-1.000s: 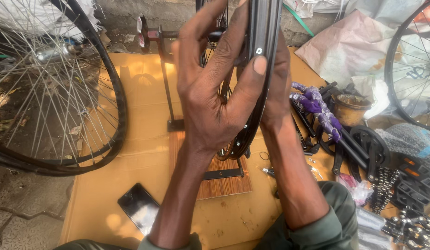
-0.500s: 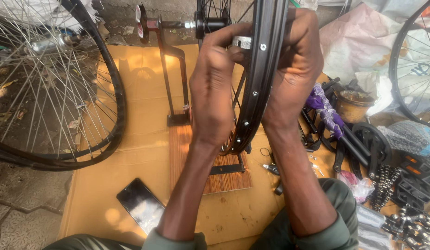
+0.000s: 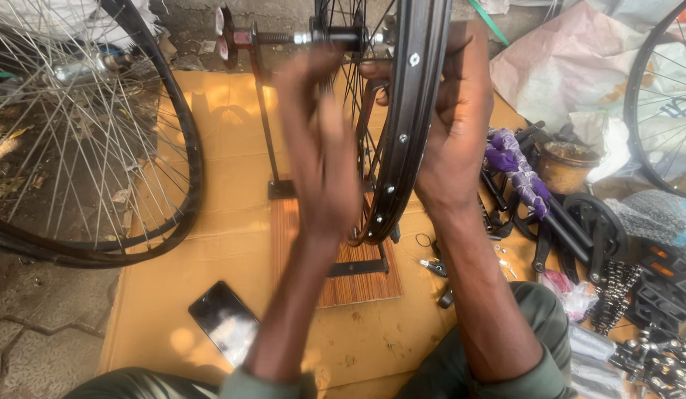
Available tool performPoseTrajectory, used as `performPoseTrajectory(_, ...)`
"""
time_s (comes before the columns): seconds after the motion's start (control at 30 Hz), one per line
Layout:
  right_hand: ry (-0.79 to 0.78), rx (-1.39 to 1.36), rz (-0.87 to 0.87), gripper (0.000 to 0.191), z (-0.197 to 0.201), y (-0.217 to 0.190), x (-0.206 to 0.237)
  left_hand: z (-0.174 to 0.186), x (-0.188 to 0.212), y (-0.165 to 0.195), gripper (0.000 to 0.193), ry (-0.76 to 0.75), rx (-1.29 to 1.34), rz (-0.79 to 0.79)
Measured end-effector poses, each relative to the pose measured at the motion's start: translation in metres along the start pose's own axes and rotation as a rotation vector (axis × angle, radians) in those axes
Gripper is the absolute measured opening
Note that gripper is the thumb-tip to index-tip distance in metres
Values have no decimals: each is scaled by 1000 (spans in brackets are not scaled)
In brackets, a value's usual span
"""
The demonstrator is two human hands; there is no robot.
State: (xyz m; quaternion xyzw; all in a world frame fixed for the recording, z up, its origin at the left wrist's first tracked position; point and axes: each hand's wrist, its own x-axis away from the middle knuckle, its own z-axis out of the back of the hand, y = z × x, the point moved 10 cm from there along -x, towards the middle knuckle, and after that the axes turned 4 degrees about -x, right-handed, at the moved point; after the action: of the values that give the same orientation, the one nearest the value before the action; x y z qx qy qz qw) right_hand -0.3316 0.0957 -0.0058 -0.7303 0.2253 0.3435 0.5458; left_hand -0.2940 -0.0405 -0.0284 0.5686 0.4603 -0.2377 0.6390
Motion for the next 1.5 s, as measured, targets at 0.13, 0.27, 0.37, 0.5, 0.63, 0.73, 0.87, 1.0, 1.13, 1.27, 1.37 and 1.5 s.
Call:
performPoseTrajectory(0.13,83,-191,-95,32,6,10,6,1,44,49,43,-86,-357,-192)
performPoseTrajectory(0.27,126,-211,2,44,17,10,23,-9,37,44,43,-136,-469,-167)
performPoseTrajectory(0.37,14,-106,-36,41,19,30,25,-11,14,41,45,-110,-429,-100)
performPoseTrajectory(0.5,-84,225,-37,34,33,53,1,-12,-11,51,40,-69,-412,-52)
performPoseTrajectory(0.63,-32,-70,-25,41,40,64,-27,-11,-25,52,38,15,-310,-55)
performPoseTrajectory(0.73,-4,-236,-18,33,34,68,-29,-12,-24,42,36,53,-184,-22)
performPoseTrajectory(0.87,-126,-298,-33,32,24,65,-21,-13,-19,30,35,42,-43,-1)
performPoseTrajectory(1.0,-68,-367,-150,31,25,78,-15,-14,-16,28,34,42,-27,26)
performPoseTrajectory(1.13,-109,-199,-103,31,23,76,-23,-12,-15,21,36,64,126,123)
performPoseTrajectory(1.27,-393,-147,-34,20,20,58,-25,-9,-18,31,30,48,34,46)
performPoseTrajectory(1.37,-287,-204,-22,12,30,57,-27,-9,-19,31,26,76,43,38)
performPoseTrajectory(1.5,-54,-9,204,7,28,37,-23,-14,-19,23,25,88,91,118)
